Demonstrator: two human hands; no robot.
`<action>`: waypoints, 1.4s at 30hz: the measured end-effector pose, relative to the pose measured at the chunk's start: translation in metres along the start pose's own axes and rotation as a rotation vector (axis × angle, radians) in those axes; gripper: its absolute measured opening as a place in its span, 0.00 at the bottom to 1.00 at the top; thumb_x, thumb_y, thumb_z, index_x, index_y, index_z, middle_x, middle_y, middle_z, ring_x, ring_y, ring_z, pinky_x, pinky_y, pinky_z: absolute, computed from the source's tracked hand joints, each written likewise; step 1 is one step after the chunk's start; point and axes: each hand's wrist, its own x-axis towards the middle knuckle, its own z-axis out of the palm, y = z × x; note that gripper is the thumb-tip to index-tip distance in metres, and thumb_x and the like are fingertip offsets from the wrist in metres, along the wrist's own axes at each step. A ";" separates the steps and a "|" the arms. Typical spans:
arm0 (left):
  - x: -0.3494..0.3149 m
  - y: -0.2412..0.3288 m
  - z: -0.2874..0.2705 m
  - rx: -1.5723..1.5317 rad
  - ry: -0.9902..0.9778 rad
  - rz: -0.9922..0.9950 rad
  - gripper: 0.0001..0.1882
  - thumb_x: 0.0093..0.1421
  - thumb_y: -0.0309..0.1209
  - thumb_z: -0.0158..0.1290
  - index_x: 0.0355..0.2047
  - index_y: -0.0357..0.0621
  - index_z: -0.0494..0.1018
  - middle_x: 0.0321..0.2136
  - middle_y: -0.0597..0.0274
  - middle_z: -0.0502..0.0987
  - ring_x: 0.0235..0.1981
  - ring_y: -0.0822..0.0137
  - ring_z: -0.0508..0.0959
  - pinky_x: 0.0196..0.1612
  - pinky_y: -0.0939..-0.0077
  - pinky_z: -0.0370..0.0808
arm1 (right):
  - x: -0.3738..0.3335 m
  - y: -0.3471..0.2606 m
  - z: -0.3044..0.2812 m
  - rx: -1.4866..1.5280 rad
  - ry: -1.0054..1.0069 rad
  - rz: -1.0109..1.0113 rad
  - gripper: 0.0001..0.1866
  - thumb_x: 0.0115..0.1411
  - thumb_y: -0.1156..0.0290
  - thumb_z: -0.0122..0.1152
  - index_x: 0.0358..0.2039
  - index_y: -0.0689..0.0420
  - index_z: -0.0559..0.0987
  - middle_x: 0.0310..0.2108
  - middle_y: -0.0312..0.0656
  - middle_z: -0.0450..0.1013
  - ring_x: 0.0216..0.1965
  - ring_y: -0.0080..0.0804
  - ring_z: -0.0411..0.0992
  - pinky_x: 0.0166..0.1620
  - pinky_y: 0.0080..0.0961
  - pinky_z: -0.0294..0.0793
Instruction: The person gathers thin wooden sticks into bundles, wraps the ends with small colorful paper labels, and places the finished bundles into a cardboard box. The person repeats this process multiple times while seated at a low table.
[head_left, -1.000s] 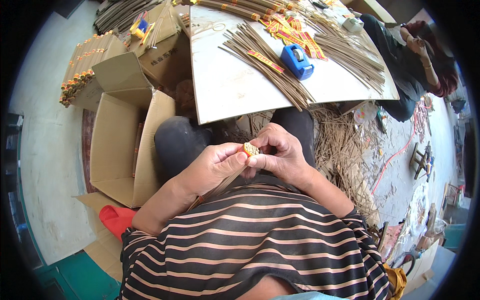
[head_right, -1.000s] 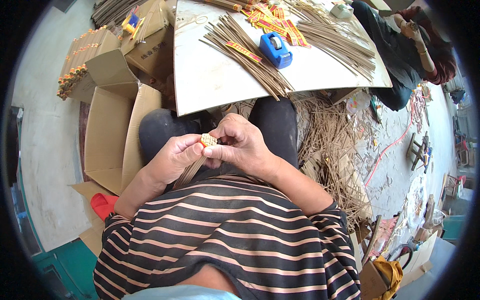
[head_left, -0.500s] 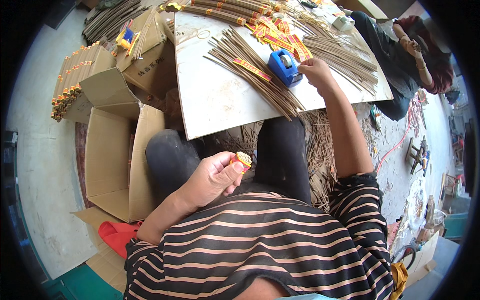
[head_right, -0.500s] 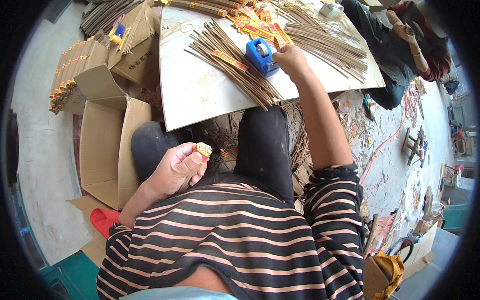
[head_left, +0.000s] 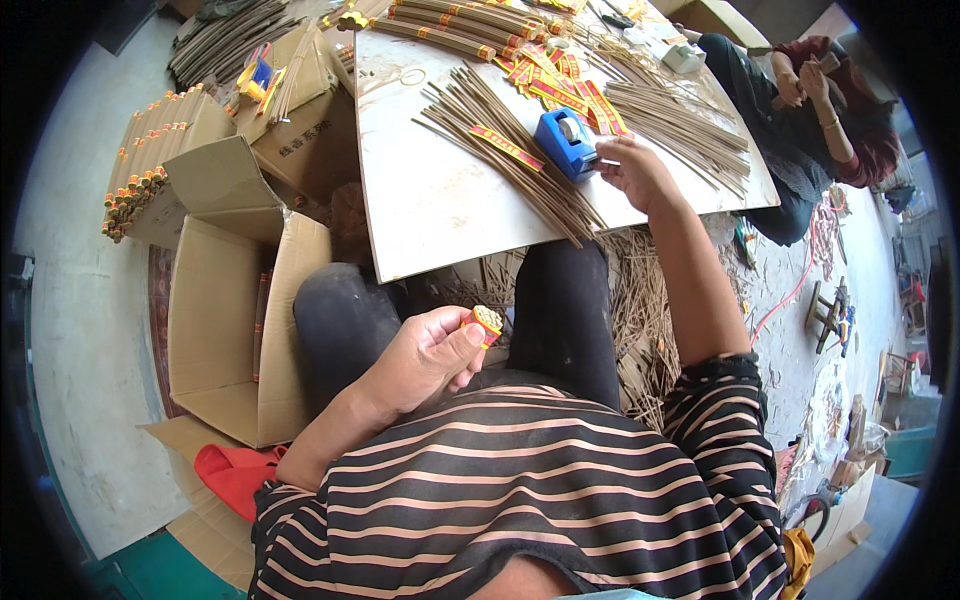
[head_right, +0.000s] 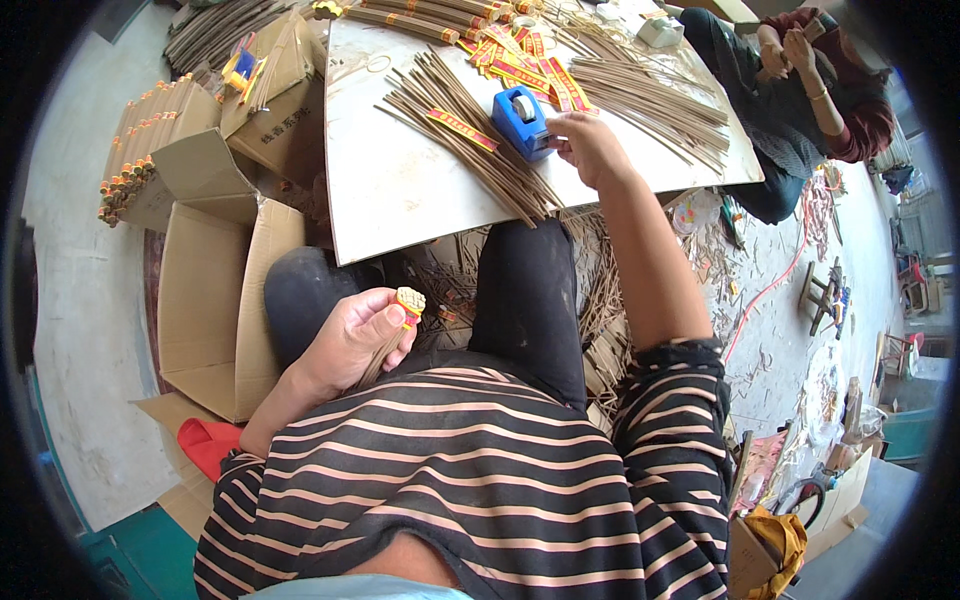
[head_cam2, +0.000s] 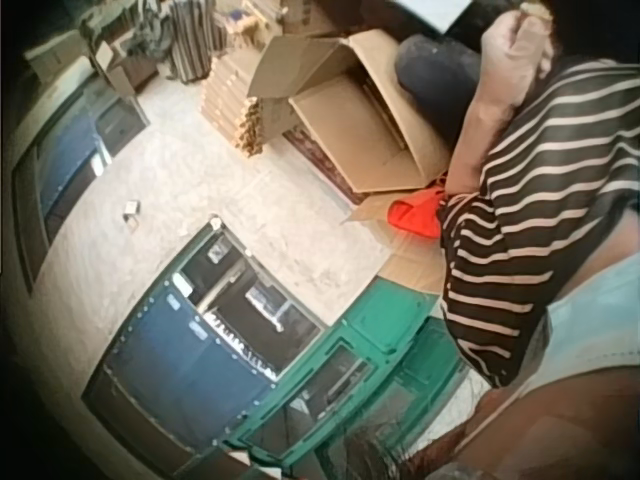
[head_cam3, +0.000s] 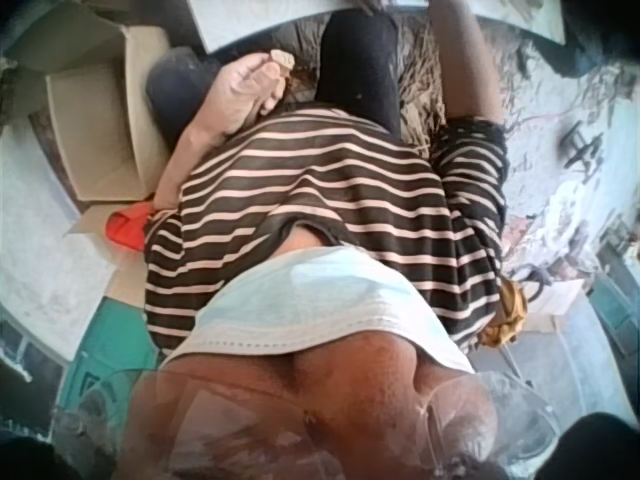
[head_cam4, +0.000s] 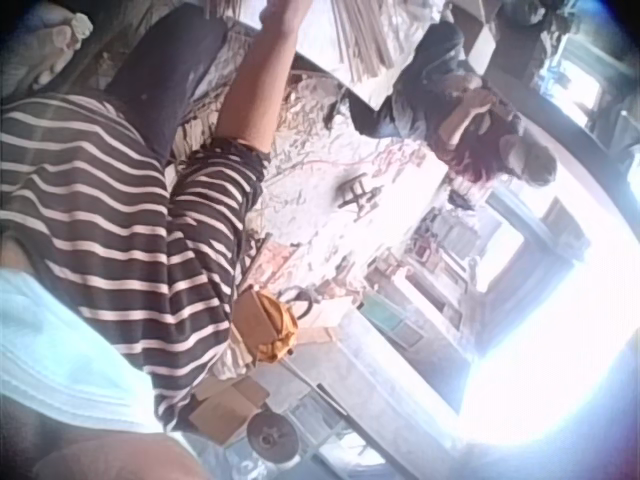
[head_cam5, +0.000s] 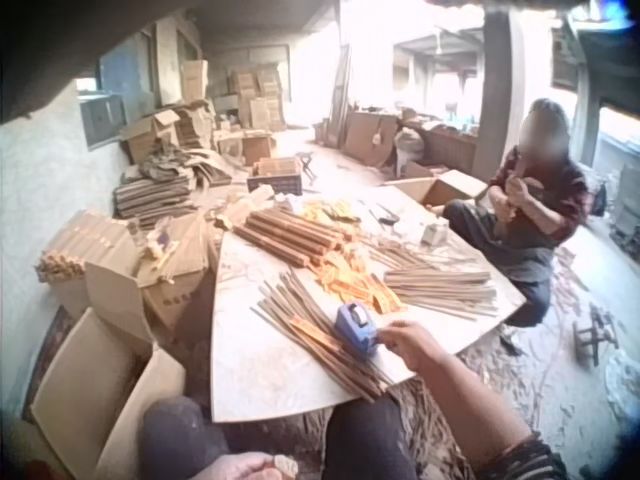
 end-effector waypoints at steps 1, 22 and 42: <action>-0.001 0.001 0.001 0.010 0.000 0.004 0.16 0.62 0.43 0.46 0.36 0.40 0.67 0.22 0.69 0.69 0.21 0.81 0.66 0.24 0.90 0.64 | -0.003 0.008 -0.004 0.057 -0.023 -0.041 0.09 0.50 0.70 0.62 0.30 0.61 0.75 0.26 0.37 0.70 0.28 0.25 0.67 0.36 0.21 0.67; -0.008 -0.003 -0.002 0.007 -0.006 0.050 0.16 0.62 0.43 0.46 0.35 0.40 0.67 0.21 0.69 0.68 0.19 0.81 0.65 0.22 0.90 0.63 | 0.010 0.031 0.005 0.034 0.231 0.005 0.05 0.49 0.75 0.56 0.21 0.64 0.74 0.20 0.41 0.68 0.21 0.28 0.67 0.25 0.22 0.67; -0.015 -0.007 -0.020 -0.078 0.098 0.182 0.13 0.60 0.36 0.51 0.35 0.38 0.68 0.20 0.67 0.68 0.16 0.80 0.65 0.18 0.89 0.62 | -0.162 -0.014 0.083 0.022 -0.463 -0.244 0.05 0.57 0.69 0.56 0.29 0.58 0.73 0.30 0.36 0.70 0.33 0.23 0.66 0.39 0.21 0.64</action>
